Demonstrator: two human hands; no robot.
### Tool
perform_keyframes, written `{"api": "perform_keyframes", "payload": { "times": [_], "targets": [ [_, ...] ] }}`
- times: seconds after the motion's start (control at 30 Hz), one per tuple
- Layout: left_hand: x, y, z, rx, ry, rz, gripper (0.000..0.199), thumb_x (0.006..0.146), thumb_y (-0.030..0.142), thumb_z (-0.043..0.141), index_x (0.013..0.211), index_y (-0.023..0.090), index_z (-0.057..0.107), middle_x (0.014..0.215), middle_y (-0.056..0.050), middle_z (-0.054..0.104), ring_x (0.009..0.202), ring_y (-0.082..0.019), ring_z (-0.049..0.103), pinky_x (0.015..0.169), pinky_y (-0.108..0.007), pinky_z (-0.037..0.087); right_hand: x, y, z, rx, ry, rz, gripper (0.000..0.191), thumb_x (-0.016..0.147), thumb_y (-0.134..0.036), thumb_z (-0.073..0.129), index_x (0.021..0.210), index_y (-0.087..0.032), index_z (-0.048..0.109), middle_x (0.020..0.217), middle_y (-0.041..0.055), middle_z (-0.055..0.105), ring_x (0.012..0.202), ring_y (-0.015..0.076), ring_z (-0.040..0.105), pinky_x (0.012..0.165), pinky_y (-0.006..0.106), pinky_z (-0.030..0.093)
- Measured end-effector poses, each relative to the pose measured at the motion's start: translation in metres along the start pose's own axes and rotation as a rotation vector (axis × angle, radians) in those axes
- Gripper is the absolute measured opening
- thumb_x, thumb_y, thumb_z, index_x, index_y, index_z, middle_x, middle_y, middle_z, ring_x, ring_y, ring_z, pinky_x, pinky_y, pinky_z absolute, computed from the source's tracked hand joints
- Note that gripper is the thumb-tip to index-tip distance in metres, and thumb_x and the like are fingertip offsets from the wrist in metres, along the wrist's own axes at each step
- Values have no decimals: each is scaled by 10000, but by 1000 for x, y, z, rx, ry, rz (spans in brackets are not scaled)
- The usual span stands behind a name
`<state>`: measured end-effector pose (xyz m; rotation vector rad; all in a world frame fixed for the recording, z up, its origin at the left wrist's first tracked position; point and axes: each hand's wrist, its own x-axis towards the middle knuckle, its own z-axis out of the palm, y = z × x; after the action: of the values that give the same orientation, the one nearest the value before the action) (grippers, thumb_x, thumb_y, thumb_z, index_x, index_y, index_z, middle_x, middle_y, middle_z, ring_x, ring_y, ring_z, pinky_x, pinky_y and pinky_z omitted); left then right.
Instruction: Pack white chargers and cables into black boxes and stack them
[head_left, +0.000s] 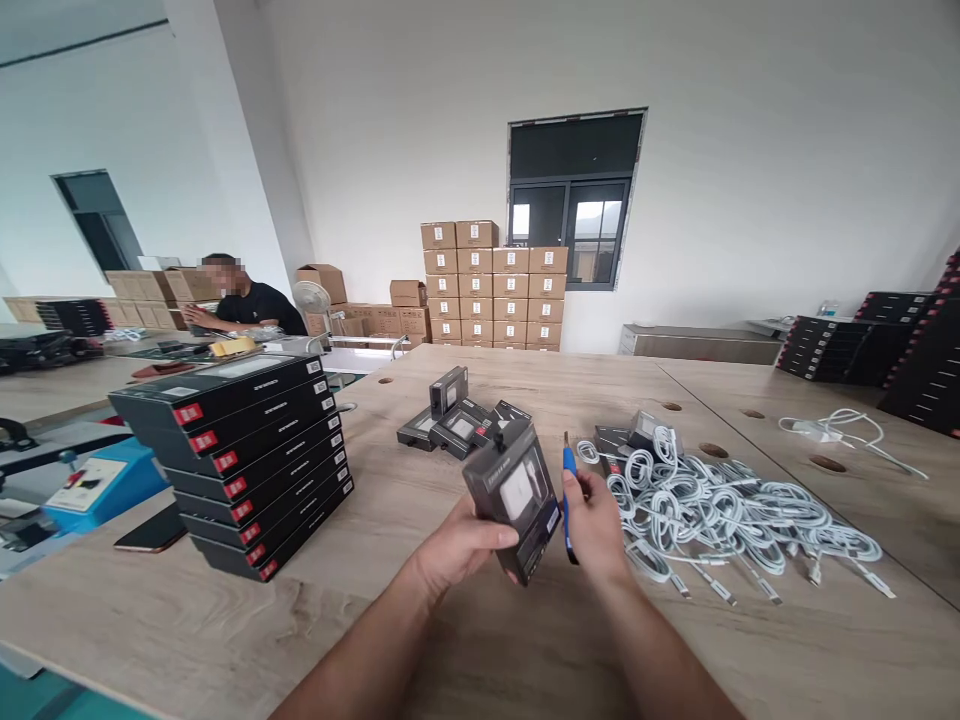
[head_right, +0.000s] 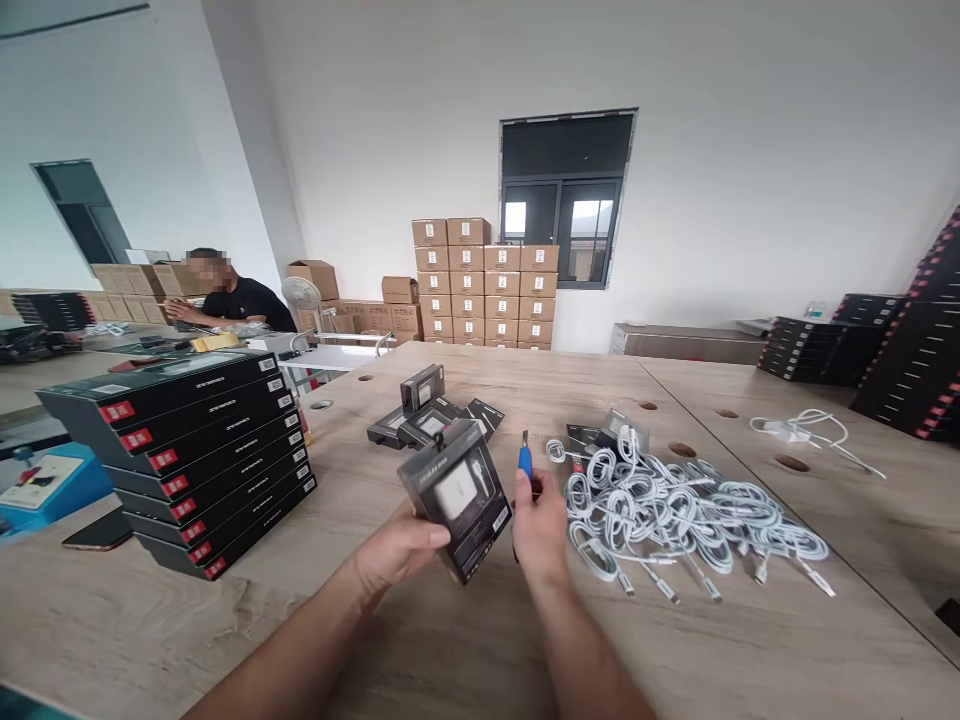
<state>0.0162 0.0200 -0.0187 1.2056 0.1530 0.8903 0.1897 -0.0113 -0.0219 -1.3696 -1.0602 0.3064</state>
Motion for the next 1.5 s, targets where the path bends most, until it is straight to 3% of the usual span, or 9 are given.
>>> {"api": "perform_keyframes", "payload": {
  "times": [0.07, 0.27, 0.37, 0.47, 0.8, 1.07, 1.17, 1.33, 1.5],
  "targets": [
    [2, -1, -3, -133, 70, 5, 449, 628, 343, 830, 1000, 109, 738, 795, -98, 753, 549, -209, 667, 468, -291, 539, 8, 2, -12, -26, -43, 14, 466, 788, -638, 564, 885, -194, 668, 681, 38, 685, 594, 221, 616, 571, 344, 498],
    [6, 13, -22, -486, 456, 69, 335, 800, 422, 676, 984, 149, 737, 846, -98, 779, 838, -292, 748, 758, -387, 605, 1, -15, -25, -117, -308, -97, 388, 812, -564, 573, 909, -210, 699, 805, 48, 719, 752, 241, 637, 699, 365, 478],
    [6, 20, -22, -540, 531, 152, 315, 846, 395, 625, 1003, 144, 732, 886, -105, 783, 917, -302, 741, 879, -425, 580, -11, -27, -24, -169, -502, -218, 273, 837, -438, 591, 983, -232, 695, 875, 34, 718, 741, 209, 616, 646, 329, 448],
    [5, 19, -17, -552, 523, 148, 310, 837, 387, 636, 991, 136, 734, 883, -106, 782, 947, -311, 734, 948, -449, 550, -19, -32, -20, -232, -576, -285, 198, 860, -374, 577, 957, -243, 688, 855, 17, 701, 708, 189, 592, 617, 314, 423],
    [2, 7, -18, -503, 259, -3, 352, 755, 413, 731, 963, 129, 740, 948, -125, 781, 1010, -342, 715, 1023, -504, 494, -21, -22, -7, -232, -299, -312, 245, 912, -426, 532, 958, -221, 659, 879, 44, 692, 764, 207, 614, 626, 307, 431],
    [3, 0, -9, -470, 245, -83, 450, 760, 475, 731, 1027, 113, 738, 964, -151, 776, 1040, -354, 703, 1004, -488, 499, -19, -23, -5, -195, -224, -325, 266, 915, -421, 526, 998, -218, 677, 933, 56, 713, 826, 219, 641, 706, 320, 473],
    [2, -6, -4, -424, 236, -224, 499, 765, 478, 728, 1081, 92, 723, 968, -166, 772, 993, -336, 719, 921, -429, 541, -14, -21, -7, -154, -162, -289, 308, 903, -452, 524, 999, -201, 676, 956, 78, 724, 869, 240, 651, 772, 352, 491],
    [-4, -11, -6, -298, 299, -472, 474, 806, 510, 685, 951, 63, 743, 844, -164, 773, 636, -228, 717, 575, -282, 547, -1, -20, -18, -104, -111, -210, 392, 875, -524, 527, 1021, -187, 666, 1012, 113, 725, 938, 282, 648, 868, 422, 485],
    [-7, -14, -14, -292, 270, -546, 426, 801, 456, 726, 864, 35, 742, 747, -176, 756, 612, -236, 719, 592, -280, 555, 14, -20, -33, -28, -48, -124, 433, 833, -594, 560, 972, -197, 662, 936, 92, 734, 843, 264, 652, 823, 410, 492]
  ]
}}
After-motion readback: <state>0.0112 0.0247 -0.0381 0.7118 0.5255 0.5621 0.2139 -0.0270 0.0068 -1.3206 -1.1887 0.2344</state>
